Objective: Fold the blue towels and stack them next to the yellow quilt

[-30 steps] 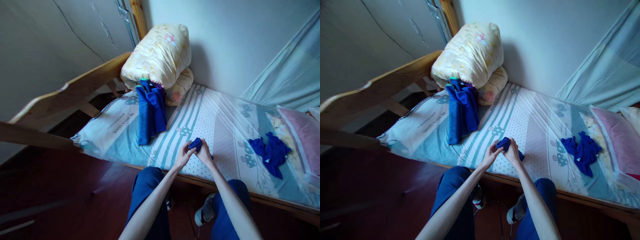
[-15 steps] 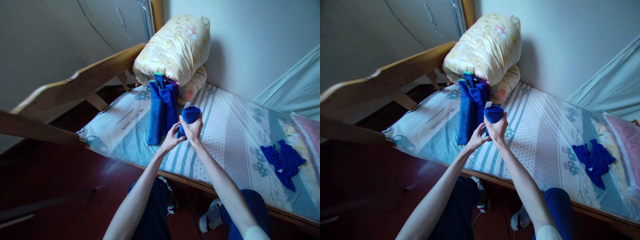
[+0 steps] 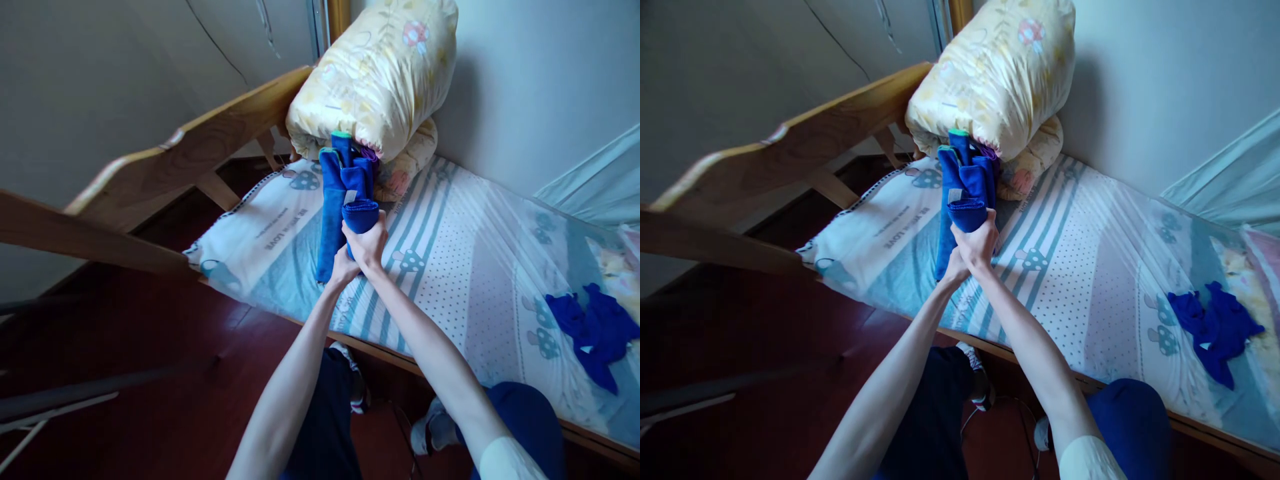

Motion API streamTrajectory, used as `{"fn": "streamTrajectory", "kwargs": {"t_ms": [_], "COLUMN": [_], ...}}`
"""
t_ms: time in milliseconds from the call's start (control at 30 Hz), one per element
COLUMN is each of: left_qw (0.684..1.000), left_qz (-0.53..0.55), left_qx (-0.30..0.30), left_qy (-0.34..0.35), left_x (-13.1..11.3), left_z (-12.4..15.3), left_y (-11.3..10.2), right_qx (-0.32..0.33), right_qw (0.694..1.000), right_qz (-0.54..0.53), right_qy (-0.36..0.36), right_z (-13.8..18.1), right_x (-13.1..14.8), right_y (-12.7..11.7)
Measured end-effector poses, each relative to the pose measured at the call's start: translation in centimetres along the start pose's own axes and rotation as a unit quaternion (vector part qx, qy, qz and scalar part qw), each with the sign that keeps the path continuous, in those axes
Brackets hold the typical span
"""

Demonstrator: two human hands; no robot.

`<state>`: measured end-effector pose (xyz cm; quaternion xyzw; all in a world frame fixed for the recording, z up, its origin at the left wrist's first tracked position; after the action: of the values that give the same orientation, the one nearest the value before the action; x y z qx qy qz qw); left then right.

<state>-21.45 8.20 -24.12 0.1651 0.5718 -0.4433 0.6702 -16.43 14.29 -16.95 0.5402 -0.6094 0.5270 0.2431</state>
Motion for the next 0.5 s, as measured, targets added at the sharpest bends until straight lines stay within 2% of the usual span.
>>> {"fn": "streamTrajectory", "kwargs": {"t_ms": [500], "left_qw": [0.998], "left_qz": [-0.041], "left_qx": [0.01], "left_qy": [-0.056], "left_x": [1.0], "left_z": [-0.4], "left_y": [0.0], "right_qx": [0.013], "right_qw": [1.0], "right_qz": [0.006], "right_qy": [0.025], "right_z": [0.9], "right_x": [-1.2], "right_y": [0.9]}}
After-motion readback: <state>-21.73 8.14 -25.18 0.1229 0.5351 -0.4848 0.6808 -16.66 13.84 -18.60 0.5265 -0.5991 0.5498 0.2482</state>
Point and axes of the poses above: each hand's wrist, its own z-axis away from the middle knuckle, its own y-axis out of the palm, x = y × z, the point moved 1 cm from there along -z, towards the middle knuckle, and after that the axes turned 6 degrees about -y, right-handed, at the moved point
